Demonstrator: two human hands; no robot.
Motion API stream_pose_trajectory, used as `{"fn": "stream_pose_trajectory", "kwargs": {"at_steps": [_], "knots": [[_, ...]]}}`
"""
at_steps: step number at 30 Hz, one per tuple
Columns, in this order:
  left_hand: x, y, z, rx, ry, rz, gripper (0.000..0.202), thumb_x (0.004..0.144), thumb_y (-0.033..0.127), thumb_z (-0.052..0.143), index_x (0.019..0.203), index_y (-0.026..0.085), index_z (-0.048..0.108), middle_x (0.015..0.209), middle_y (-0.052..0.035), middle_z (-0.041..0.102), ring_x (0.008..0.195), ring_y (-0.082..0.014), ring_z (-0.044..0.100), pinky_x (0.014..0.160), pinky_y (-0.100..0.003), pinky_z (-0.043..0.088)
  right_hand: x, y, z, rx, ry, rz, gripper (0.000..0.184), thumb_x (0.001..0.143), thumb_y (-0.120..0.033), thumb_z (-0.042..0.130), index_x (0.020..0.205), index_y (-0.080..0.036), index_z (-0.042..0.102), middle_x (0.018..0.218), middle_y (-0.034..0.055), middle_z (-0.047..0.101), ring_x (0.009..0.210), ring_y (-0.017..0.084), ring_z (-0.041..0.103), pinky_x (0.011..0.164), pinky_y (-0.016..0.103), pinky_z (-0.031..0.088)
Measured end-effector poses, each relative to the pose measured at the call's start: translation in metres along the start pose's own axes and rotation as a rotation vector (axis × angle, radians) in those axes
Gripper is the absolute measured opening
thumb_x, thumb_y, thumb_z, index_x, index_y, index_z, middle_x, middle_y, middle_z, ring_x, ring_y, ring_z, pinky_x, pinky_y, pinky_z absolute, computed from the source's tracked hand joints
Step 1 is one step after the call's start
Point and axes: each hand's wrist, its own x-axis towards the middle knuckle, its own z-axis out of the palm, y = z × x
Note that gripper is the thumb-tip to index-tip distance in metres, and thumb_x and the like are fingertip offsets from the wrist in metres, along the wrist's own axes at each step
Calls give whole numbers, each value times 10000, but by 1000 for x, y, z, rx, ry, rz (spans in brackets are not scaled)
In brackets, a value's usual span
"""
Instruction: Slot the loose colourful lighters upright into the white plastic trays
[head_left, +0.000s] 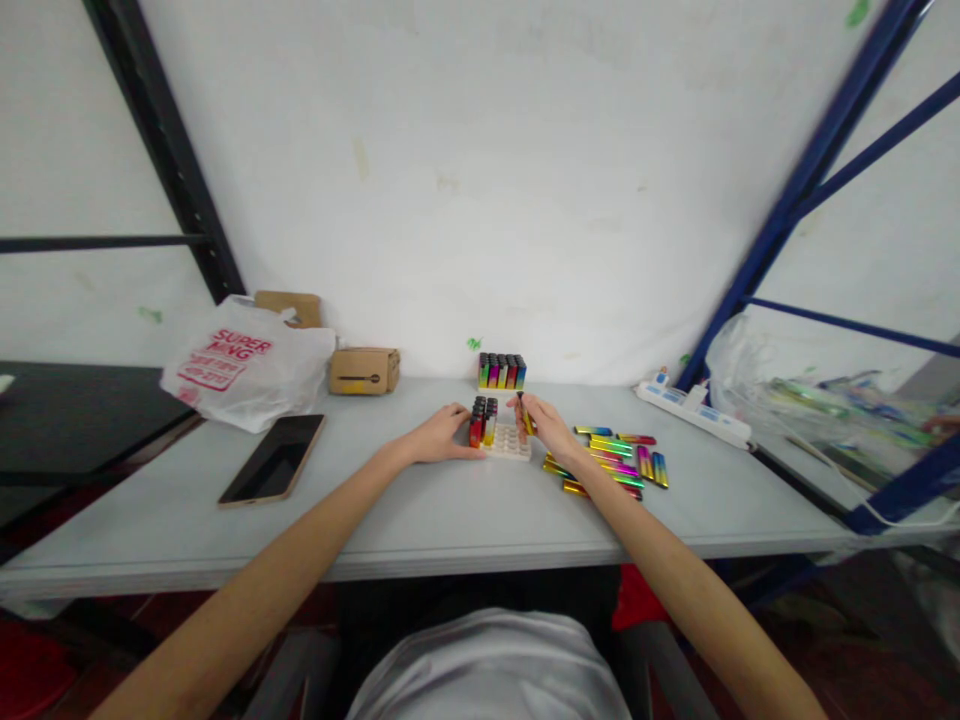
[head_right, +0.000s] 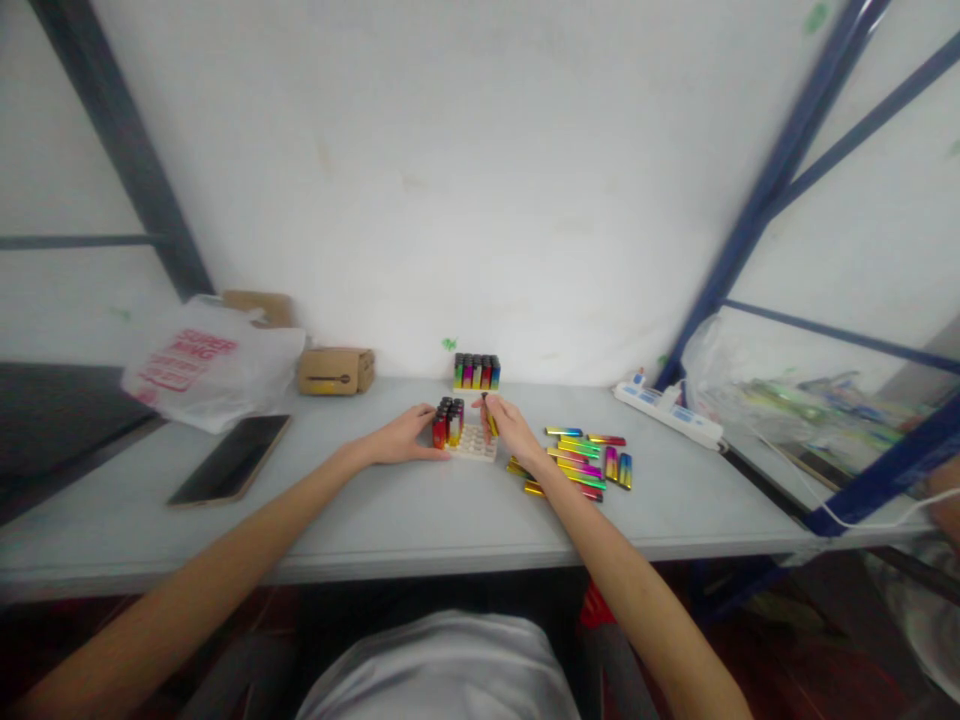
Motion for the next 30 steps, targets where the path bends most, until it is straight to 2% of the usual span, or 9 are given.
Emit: {"fn": "stream_pose_trajectory", "kwargs": {"at_steps": [3, 5, 8, 11, 16, 21, 24, 27, 30], "knots": [[0, -1, 1, -6, 13, 6, 759, 706, 733, 708, 1213, 174, 626, 1195, -135, 611, 1116, -330, 563, 1030, -423, 445, 0, 2, -1, -184, 17, -120, 450, 816, -631, 627, 873, -184, 634, 876, 35, 623, 829, 174, 585, 729, 278, 490], [0, -1, 1, -13, 19, 6, 754, 700, 730, 715, 1203, 175, 630, 1182, -133, 614, 1106, -330, 566, 1021, -429, 453, -1, 2, -1, -209, -7, -157, 426, 814, -606, 653, 833, -180, 644, 906, 43, 643, 882, 184, 582, 765, 282, 486], [0, -1, 1, -23, 23, 8, 738, 704, 729, 711, 1185, 174, 638, 1166, -130, 614, 1093, -328, 568, 1017, -436, 457, -3, 3, 0, -151, -94, -123, 410, 856, -590, 624, 831, -181, 639, 764, 6, 619, 713, 152, 564, 676, 268, 466], [-1, 0, 0, -23, 21, 7, 729, 710, 734, 703, 1171, 173, 643, 1163, -128, 611, 1097, -327, 566, 1021, -431, 454, -7, 3, 3, -152, -95, -122, 392, 873, -575, 618, 838, -184, 623, 665, -15, 593, 609, 139, 543, 609, 258, 440], [-1, 2, -1, -30, 8, -6, 752, 704, 736, 708, 1181, 159, 638, 1178, -137, 601, 1120, -333, 558, 1032, -430, 447, -12, -2, 7, -432, -77, -218, 350, 928, -528, 573, 857, -189, 618, 740, 28, 678, 656, 160, 597, 640, 261, 444], [-2, 1, 0, -12, 8, 15, 749, 721, 737, 695, 1194, 159, 635, 1172, -138, 597, 1124, -323, 552, 1037, -423, 438, -13, -5, 15, -699, -99, -310, 309, 954, -498, 573, 914, -198, 630, 714, 19, 673, 613, 151, 571, 614, 247, 390], [-2, 0, 0, -14, 5, 28, 741, 735, 727, 692, 1211, 162, 626, 1164, -135, 597, 1114, -315, 552, 1030, -424, 443, -11, -4, 16, -763, -112, -313, 325, 949, -513, 579, 941, -194, 644, 698, 9, 665, 589, 141, 555, 587, 237, 362], [-1, -1, 0, -27, 6, 8, 761, 719, 725, 708, 1222, 161, 621, 1179, -137, 599, 1116, -324, 552, 1030, -438, 445, -5, -1, 3, -751, -115, -289, 349, 987, -504, 512, 952, -189, 660, 684, -4, 653, 604, 137, 564, 601, 228, 381], [-1, 0, 0, -24, -4, -19, 793, 702, 739, 712, 1230, 155, 615, 1212, -143, 592, 1135, -333, 550, 1044, -441, 440, 1, 2, -30, -844, -27, -277, 347, 1031, -411, 439, 998, -170, 686, 807, 39, 703, 731, 157, 619, 720, 247, 438]]}}
